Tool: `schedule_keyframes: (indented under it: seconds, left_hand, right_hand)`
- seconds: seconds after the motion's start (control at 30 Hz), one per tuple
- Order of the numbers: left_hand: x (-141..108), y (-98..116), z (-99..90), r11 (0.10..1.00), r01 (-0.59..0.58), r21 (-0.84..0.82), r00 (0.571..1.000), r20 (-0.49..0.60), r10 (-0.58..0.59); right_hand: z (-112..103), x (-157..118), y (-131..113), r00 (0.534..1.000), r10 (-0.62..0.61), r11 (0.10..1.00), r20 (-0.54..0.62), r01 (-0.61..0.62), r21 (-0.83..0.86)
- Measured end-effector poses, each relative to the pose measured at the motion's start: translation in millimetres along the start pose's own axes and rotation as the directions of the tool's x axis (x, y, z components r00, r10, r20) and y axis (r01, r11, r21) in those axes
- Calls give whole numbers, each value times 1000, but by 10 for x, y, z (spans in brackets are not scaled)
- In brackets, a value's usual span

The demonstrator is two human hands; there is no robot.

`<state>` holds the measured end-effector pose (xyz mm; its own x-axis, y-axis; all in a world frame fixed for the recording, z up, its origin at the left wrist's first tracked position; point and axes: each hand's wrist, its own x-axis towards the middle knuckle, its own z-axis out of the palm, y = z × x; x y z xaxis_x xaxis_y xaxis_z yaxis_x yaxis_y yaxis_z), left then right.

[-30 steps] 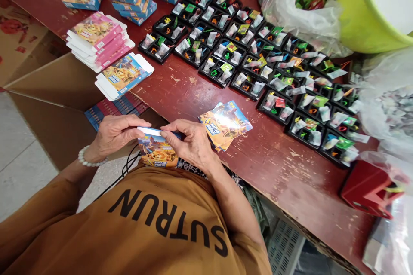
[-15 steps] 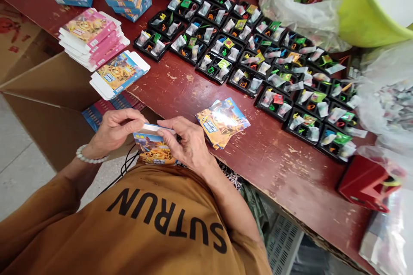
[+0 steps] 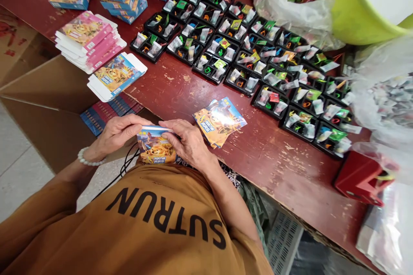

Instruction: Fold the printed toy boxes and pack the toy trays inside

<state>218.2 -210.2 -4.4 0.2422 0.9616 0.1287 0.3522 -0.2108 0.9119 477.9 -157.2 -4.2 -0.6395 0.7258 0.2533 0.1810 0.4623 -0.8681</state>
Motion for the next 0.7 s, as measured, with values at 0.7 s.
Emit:
schedule_keyframes:
  seconds: [0.7]
  left_hand:
    - [-154,81,96,990,-30,135,998,-50,37]
  right_hand:
    - [193,-113,-23,994,13,998,106,-6,-69]
